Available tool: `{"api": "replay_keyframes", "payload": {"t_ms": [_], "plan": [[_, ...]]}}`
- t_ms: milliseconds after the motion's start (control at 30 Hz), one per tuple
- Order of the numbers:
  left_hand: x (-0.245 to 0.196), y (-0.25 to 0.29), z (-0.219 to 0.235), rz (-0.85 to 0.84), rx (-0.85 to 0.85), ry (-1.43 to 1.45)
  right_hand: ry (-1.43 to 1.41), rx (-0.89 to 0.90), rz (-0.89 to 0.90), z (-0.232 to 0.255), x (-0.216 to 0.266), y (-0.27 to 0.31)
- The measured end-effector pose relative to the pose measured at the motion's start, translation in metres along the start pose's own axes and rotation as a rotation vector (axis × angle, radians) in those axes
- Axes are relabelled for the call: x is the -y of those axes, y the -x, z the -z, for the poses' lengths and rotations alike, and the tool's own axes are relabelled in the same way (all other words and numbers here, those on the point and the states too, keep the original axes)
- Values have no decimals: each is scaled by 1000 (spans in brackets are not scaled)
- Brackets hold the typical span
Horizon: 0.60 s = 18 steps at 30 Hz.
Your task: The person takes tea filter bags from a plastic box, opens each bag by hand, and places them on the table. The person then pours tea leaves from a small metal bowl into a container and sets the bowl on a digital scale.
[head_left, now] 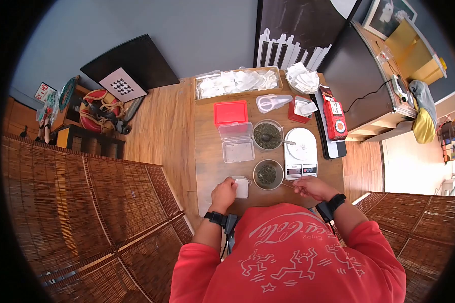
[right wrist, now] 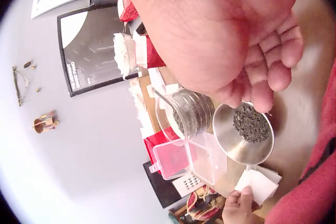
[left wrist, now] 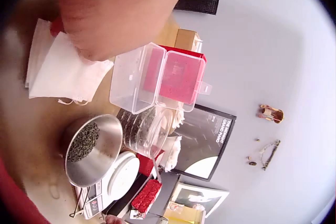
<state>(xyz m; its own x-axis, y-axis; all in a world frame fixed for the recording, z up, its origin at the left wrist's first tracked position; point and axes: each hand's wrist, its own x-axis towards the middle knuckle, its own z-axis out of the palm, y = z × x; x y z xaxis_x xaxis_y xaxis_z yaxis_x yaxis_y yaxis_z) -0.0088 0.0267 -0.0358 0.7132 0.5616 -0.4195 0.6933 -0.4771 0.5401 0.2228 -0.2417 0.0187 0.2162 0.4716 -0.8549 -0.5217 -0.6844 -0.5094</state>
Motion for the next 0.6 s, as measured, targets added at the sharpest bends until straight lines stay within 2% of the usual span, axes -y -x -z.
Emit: {"api": "replay_keyframes", "payload": {"t_ms": [167,233,267,333,367,433,467,533,600], "plan": [[-8,3,6,87,-16,-148,-24,-8,-17,4,-10,12],[-2,9,7,52,-130,-167,-13,-24,-20,12,-24,17],[-3,15,12,57,-133,-168,0,-38,-21,18,-33,20],[-8,27,22,-170,-261,-143,19,-5,-51,33,-60,23],[-6,29,19,-171,-266,-143,34,22,-82,40,-76,23],[-2,34,7,-457,-328,-194,46,10,-134,52,-108,23],[1,35,-1,-459,-333,-196,53,-3,-188,54,-118,24],[4,34,-15,-527,-233,-267,149,-43,-176,54,-134,28],[7,32,-27,-517,-217,-291,243,-90,-166,54,-140,31]]}}
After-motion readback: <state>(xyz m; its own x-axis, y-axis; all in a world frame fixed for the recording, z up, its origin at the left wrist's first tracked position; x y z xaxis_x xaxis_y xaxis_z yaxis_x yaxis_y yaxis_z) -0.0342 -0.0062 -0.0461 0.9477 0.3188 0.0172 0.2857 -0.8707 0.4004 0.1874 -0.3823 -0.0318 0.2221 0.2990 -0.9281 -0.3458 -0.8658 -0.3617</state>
